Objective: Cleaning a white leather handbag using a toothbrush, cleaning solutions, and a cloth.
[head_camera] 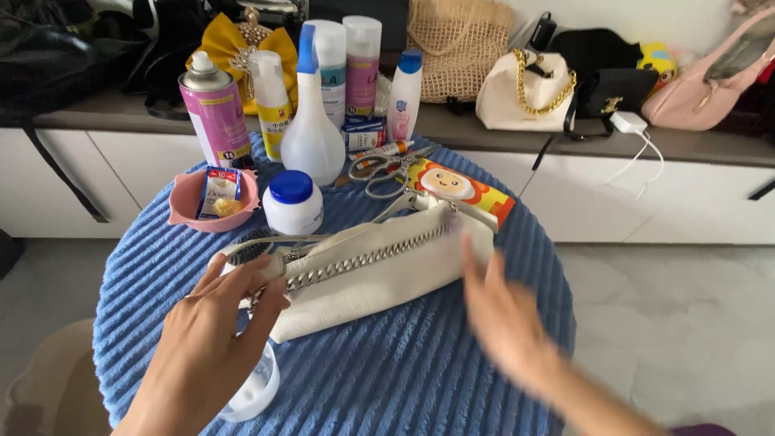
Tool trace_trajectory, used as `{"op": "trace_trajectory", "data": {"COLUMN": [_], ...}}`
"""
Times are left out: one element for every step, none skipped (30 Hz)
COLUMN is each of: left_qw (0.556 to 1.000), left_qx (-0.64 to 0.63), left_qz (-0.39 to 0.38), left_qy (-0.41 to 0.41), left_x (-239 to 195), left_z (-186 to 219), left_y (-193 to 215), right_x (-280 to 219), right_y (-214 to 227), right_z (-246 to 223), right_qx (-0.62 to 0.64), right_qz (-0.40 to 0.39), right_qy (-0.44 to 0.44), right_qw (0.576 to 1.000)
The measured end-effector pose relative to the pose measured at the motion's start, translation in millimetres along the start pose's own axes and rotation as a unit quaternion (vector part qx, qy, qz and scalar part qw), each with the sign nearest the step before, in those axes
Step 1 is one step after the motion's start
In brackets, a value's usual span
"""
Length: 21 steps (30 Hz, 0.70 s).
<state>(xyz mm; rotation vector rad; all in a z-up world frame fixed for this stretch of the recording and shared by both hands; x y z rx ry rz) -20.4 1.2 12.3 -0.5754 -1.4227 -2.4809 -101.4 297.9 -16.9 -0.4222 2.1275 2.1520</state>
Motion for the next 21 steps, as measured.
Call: {"op": "trace_trajectory", "data": {"left_qw": [1.000,0.999,0.999,1.000,0.999,1.000,0.999,0.998,0.998,0.999,0.999,0.999,0.998,0.997,0.997,0.997,0.997,0.997,0.996,0.994,0.994], "left_qx": [0.010,0.022,0.025,0.020,0.017,0.016,0.031,0.048,0.048,0.040,0.033,0.034,0.055,0.078,0.080,0.076,0.073,0.071,0.081,0.094,0.095], "left_qz": [-0.011,-0.017,-0.016,0.002,0.020,0.017,0.016,0.015,0.012,0.008,0.004,0.004,0.007,0.007,0.005,-0.003,-0.011,-0.015,-0.014,-0.012,-0.013], "left_qy": [0.021,0.042,0.042,0.009,-0.024,-0.021,-0.022,-0.026,-0.026,-0.025,-0.024,-0.026,-0.015,-0.005,-0.008,-0.003,0.003,0.007,-0.021,-0.052,-0.050], "left_x": [-1,0,-2,-2,-2,-2,-2,-1,-1,1,1,-1,-3,-4,-3,-2,-2,-3,-3,-2,-1], "left_z": [0,-1,-2,0,1,0,-1,-1,2,5,8,6,3,0,-1,-1,-1,-2,0,2,1], "left_y": [-2,-3,-2,0,1,-1,-3,-4,-2,-1,2,-2,-5,-7,-4,-5,-6,-7,-8,-7,-9], "right_x": [15,33,20,9,-2,-16,-29,-43,-24,-5,13,24,36,46,31,17,2,-6,-14,-22,-17], "right_y": [11,24,25,29,32,24,13,2,-4,-9,-13,-5,5,13,6,4,1,-1,-7,-11,1], "right_z": [10,18,17,15,13,4,-7,-18,-10,-3,3,10,18,26,23,18,12,7,0,-8,-7], "right_qx": [0.055,0.109,0.110,0.052,-0.006,-0.007,-0.012,-0.013,-0.010,-0.018,-0.026,-0.024,-0.002,0.023,0.026,-0.002,-0.031,-0.033,-0.017,0.002,0.003], "right_qz": [0.027,0.057,0.058,0.095,0.132,0.128,0.059,-0.008,-0.011,0.011,0.032,0.033,0.049,0.064,0.063,0.122,0.180,0.175,0.109,0.046,0.045], "right_qy": [-0.046,-0.088,-0.087,-0.069,-0.050,-0.050,-0.029,-0.009,-0.010,-0.006,-0.001,-0.002,-0.044,-0.088,-0.089,-0.040,0.011,0.012,0.043,0.075,0.076], "right_qw": [0.997,0.988,0.988,0.992,0.990,0.991,0.998,1.000,1.000,1.000,0.999,0.999,0.998,0.994,0.994,0.992,0.983,0.984,0.993,0.996,0.996]}}
Point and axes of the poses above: each hand's wrist, its own x-axis towards the middle knuckle, its own y-axis out of the back of the hand, z = x × y, the point moved 3 cm from there along x, towards the middle knuckle, and after that the axes turned 6 degrees about x, right-handed, at the moved point
